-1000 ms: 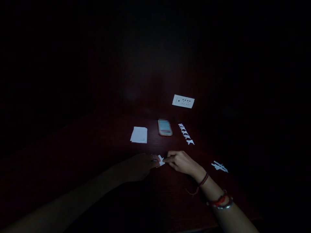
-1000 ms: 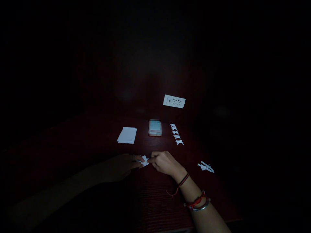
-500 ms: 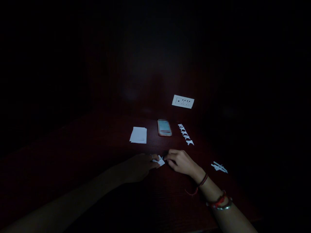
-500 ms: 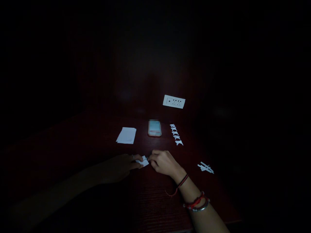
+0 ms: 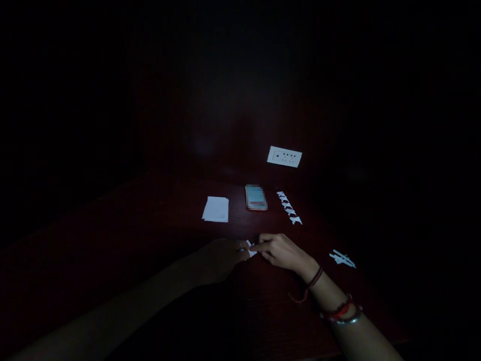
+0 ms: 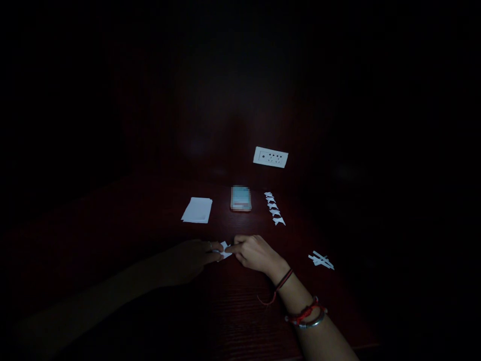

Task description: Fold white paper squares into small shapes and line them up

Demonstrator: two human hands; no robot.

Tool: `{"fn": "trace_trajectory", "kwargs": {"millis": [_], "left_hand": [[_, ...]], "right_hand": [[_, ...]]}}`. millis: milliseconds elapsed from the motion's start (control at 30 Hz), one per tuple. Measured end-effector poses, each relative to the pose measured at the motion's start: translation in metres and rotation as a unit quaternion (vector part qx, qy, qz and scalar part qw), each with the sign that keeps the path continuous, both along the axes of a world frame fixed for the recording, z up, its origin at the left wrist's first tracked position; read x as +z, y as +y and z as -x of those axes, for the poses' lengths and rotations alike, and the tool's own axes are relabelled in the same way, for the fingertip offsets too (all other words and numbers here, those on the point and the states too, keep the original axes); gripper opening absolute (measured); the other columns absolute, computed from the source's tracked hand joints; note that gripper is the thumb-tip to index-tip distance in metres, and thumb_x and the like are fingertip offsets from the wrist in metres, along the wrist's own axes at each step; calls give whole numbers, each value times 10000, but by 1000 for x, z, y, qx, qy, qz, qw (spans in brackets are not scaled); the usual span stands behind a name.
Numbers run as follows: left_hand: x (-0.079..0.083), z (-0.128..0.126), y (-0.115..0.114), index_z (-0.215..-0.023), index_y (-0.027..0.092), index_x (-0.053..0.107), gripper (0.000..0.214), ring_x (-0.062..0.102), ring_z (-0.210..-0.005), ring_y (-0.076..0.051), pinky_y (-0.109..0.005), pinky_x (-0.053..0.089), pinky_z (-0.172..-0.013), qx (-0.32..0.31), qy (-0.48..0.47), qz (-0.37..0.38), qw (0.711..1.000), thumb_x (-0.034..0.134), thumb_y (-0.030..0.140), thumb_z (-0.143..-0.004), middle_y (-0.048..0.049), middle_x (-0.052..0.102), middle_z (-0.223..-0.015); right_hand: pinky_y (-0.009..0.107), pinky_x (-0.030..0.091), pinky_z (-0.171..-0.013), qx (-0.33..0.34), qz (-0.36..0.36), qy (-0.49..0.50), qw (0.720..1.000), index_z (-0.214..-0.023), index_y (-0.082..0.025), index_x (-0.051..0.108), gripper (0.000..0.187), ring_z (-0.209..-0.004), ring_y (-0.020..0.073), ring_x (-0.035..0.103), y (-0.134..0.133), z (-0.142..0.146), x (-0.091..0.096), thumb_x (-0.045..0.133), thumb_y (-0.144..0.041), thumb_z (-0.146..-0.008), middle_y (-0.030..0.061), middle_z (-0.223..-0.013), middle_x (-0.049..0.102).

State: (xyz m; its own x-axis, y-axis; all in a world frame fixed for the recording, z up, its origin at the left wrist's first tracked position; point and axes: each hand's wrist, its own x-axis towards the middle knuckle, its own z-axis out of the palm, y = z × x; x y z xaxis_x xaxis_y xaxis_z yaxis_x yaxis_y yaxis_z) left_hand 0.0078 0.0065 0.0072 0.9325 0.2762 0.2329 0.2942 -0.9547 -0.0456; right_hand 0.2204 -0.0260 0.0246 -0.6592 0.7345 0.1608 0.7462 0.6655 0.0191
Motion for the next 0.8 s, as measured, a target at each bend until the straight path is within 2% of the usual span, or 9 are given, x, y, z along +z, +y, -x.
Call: {"fn": "trace_trajectory", "kwargs": {"millis": [267, 400, 600, 800], "left_hand": [[-1, 1, 0, -1140, 174, 424, 411, 445, -1010, -190, -317, 362, -822, -14, -20, -3, 1000, 366, 40, -755, -71, 452, -1169], [-7, 4, 2, -1177, 204, 395, 476, 402, -1063, -205, -335, 344, -841, 1, -21, -11, 1000, 381, 32, -733, -56, 409, -1216], [-8, 5, 1, -1269, 213, 235, 603, 340, -1109, -203, -343, 308, -857, 23, -10, 11, 1000, 399, 50, -712, -36, 339, -1276], [-4, 4, -2, -1253, 193, 261, 579, 373, -1073, -204, -346, 309, -827, 24, -7, 9, 1000, 382, 45, -707, -51, 354, -1261]], "right_hand": [[188, 337, -604, -10, -2, 15, 1000, -1037, -272, 546, 310, -681, 89, 488, 3, -10, -1, 417, -135, -790, 5, -821, 527], [194, 363, -655, -18, -11, 83, 996, -1028, -223, 555, 282, -725, 102, 496, 5, -11, -3, 393, -146, -810, 25, -825, 535], [203, 384, -694, -5, 40, 167, 985, -1014, -210, 552, 242, -767, 110, 496, 9, -4, -6, 410, -199, -818, 25, -829, 539], [202, 386, -641, -41, 70, 200, 976, -880, -177, 578, 156, -690, 101, 484, 16, -3, -13, 490, -250, -774, 16, -764, 515]]}}
